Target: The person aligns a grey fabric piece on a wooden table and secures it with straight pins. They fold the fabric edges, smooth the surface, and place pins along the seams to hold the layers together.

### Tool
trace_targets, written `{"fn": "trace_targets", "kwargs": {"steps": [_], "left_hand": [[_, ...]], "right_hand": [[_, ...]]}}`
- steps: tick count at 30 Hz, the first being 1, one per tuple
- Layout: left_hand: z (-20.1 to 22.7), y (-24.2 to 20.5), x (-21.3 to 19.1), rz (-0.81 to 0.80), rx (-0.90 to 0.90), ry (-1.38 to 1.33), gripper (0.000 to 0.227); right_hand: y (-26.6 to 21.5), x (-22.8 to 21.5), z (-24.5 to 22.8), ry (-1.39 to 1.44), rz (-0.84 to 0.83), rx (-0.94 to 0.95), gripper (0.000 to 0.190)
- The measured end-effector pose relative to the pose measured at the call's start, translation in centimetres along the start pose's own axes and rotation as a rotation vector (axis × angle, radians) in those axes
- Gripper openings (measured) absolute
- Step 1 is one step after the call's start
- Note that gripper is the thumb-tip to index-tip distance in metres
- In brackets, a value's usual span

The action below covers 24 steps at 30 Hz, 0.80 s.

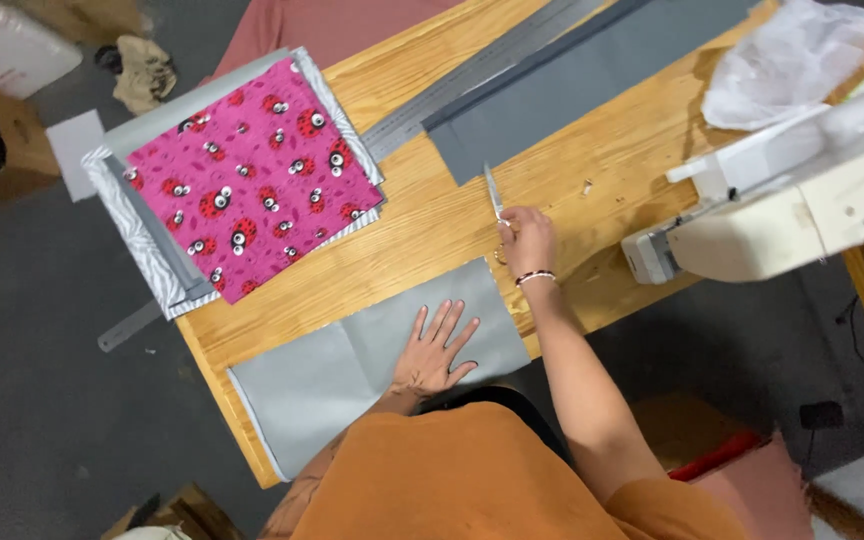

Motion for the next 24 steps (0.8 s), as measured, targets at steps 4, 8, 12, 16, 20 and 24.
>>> {"fn": "trace_targets", "kwargs": {"steps": [4,8,12,16,20,24], "left_hand": [[0.0,-0.6,1.5,-0.069,-0.029,0.077,0.084],[1.4,-0.4,1.0,-0.121,0.02,0.077,0.09],[2.6,0.0,0.3,-0.074,0.044,0.144,0.094],[2.3,-0.6,2.5,-0.1,0.012,0.305,0.101],[3.5,-0.8,3.1,-0.123,0.001,0.272,0.103],[2.8,-0.7,4.0,0.15,0.019,0.224,0.106]], "right_hand": [[-2.4,-0.2,-0.1,-0.099,-0.025,-0.029,0.018],[-6.3,-1.5,2.3,-0.114,0.088,0.066,0.012],[-11.3,-7.9,3.1,0.016,0.234,0.059,0.002],[-18.3,-12.3,8.5,0.163,0.388,0.216,0.005],[-23.3,-18.1,16.6,0.272,0.63,0.497,0.006],[-23.9,-26.1,25.4,0.178,0.845,0.612,0.008]]}}
Point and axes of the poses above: each hand's wrist, its own y-axis towards the middle knuckle, its own x-axis out of the palm, z = x × y, the point moved 6 cm from there along y, towards the middle knuckle, and after that the axes turned 9 degrees about -x, right-handed, at the moved point
